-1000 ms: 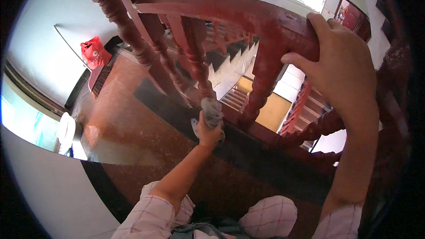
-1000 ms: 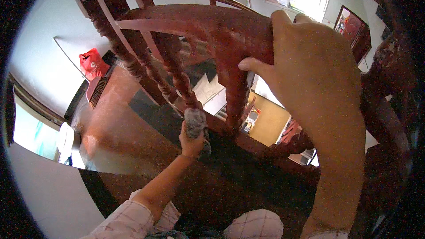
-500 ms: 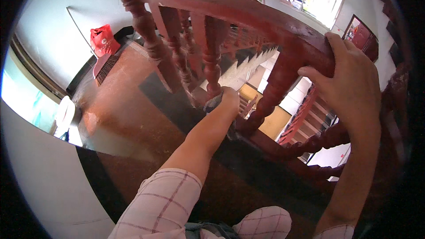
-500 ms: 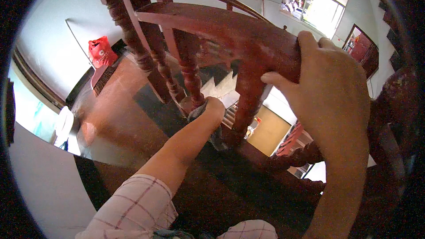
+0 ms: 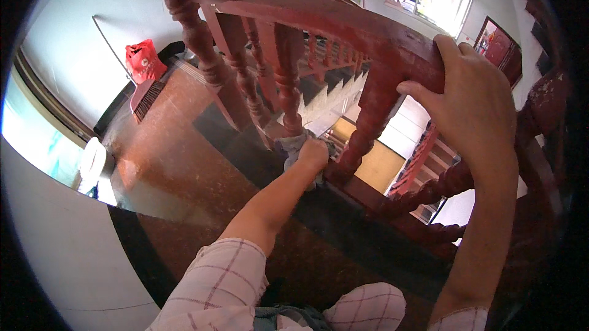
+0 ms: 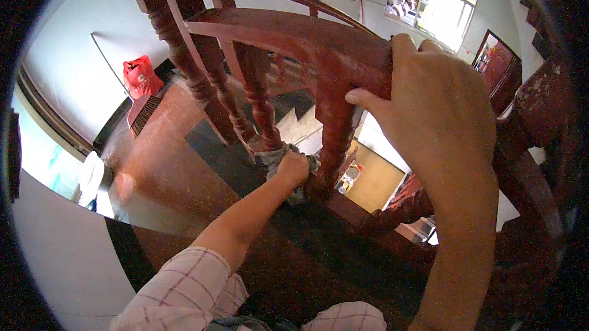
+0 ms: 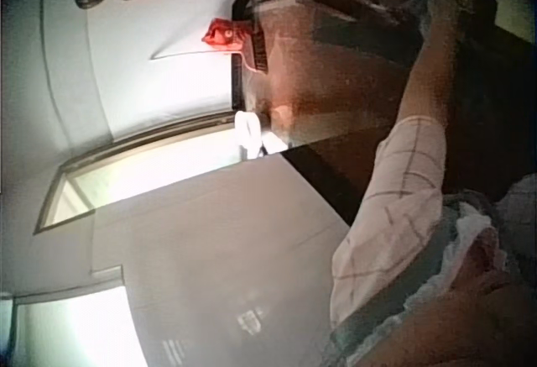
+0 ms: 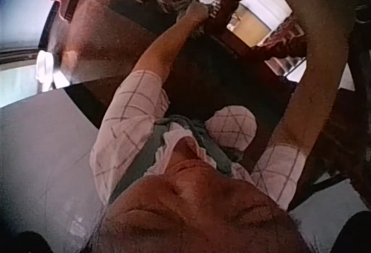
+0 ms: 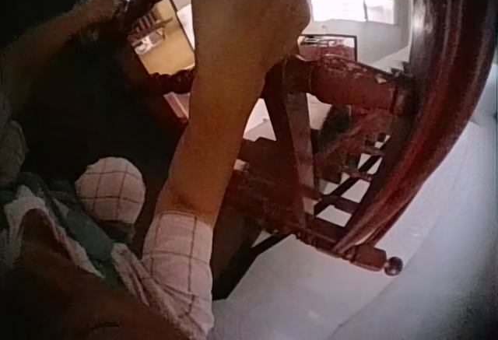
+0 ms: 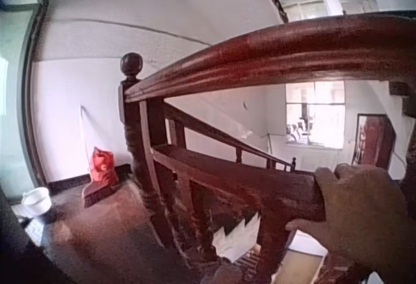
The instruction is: The person sits on a staircase and wipes the wooden newel post and handrail with a grey cloth. They clean the vertical post and the horizontal rail, moving along the railing to cover different sections.
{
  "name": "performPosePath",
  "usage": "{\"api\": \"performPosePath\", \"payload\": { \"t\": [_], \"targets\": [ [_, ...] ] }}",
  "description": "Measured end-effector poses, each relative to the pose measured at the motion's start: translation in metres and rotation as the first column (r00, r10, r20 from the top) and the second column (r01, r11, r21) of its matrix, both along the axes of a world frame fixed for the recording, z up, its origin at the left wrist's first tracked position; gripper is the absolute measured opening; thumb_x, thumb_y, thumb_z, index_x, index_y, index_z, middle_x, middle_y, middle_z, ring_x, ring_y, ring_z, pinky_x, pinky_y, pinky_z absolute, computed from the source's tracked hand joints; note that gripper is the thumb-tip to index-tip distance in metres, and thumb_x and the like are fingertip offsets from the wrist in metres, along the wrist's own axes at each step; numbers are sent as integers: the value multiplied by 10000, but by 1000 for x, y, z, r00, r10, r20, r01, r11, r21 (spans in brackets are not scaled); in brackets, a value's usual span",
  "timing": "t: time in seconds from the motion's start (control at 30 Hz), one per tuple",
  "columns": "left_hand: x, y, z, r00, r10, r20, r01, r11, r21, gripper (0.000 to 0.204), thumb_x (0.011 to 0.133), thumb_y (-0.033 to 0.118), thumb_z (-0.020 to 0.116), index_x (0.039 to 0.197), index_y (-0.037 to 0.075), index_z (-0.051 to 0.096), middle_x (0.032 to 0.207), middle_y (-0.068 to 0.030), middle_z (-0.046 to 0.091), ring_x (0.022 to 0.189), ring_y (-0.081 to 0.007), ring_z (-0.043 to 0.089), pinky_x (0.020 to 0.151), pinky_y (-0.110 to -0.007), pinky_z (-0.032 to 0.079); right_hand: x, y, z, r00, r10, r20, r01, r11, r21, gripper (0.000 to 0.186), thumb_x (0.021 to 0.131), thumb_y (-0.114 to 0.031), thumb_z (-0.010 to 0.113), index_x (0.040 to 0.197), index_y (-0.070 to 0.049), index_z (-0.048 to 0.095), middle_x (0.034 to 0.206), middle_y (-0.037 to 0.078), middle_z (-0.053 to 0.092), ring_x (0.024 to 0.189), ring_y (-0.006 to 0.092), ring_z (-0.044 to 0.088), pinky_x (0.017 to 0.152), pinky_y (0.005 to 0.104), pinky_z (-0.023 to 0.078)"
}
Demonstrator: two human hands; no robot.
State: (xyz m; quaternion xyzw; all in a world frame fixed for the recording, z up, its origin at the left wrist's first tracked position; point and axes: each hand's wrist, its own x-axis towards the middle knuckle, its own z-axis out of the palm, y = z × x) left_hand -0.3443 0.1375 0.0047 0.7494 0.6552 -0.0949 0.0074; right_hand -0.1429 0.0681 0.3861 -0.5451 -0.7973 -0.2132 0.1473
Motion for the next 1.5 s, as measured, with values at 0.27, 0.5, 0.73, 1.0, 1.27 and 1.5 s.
{"api": "performPosePath", "payload": {
  "t": [0.27, 0.5, 0.73, 1.0, 1.27, 1.5],
  "targets": [
    [2, -40, -35, 964, 20, 265, -150, 865, 479, 354, 812, 106, 481, 1127, -57, 479, 1113, -231, 554, 1033, -316, 564, 910, -371, 441, 6, 1, -6, 1000, 29, -6, -29, 999, 29, 598, 724, -445, 717, 1113, -14, 574, 926, 161, 639, 833, 297, 649, 798, 399, 496],
    [4, -69, 0, 931, 143, 336, -231, 943, 239, 307, 782, 122, 533, 1057, -11, 498, 1014, -194, 591, 924, -337, 594, 817, -399, 480, 9, 3, -9, 998, 69, -6, -69, 996, 61, 563, 734, -438, 712, 1076, -12, 575, 923, 166, 640, 850, 309, 649, 795, 416, 501],
    [-94, -105, -10, 736, 489, 468, -445, 870, -210, 426, 801, 337, 573, 1111, 44, 571, 955, -220, 646, 900, -375, 626, 794, -455, 496, 7, 2, 1, 997, 73, -13, -73, 997, 26, 530, 744, -422, 707, 1045, -9, 567, 922, 168, 637, 854, 326, 641, 780, 421, 503],
    [-162, -60, 44, -77, 142, 987, -635, 756, -158, 392, 848, 253, 615, 1180, 52, 562, 991, -123, 635, 893, -230, 620, 763, -348, 489, -2, 1, -2, 998, -61, -19, 61, 998, 0, 638, 697, -351, 758, 1190, -12, 537, 1047, 183, 625, 936, 321, 636, 864, 398, 491],
    [-161, 58, -11, 244, -1, 970, -111, 993, 29, 376, 845, 207, 577, 1193, 71, 528, 1115, -136, 603, 1099, -246, 541, 911, -365, 428, 6, 7, -16, 985, 75, -153, -72, 997, 20, 600, 699, -105, 737, 1247, -17, 507, 1174, 178, 582, 1051, 308, 600, 942, 381, 463],
    [-125, 31, 4, 884, 143, 446, -175, 984, 32, 238, 841, 134, 498, 1037, 53, 606, 1097, -183, 591, 1023, -349, 584, 810, -419, 500, 10, 10, -22, 975, 79, -209, -78, 997, 14, 668, 648, -35, 743, 1265, -34, 488, 1167, 172, 572, 1063, 312, 576, 921, 376, 456]
  ]
}}
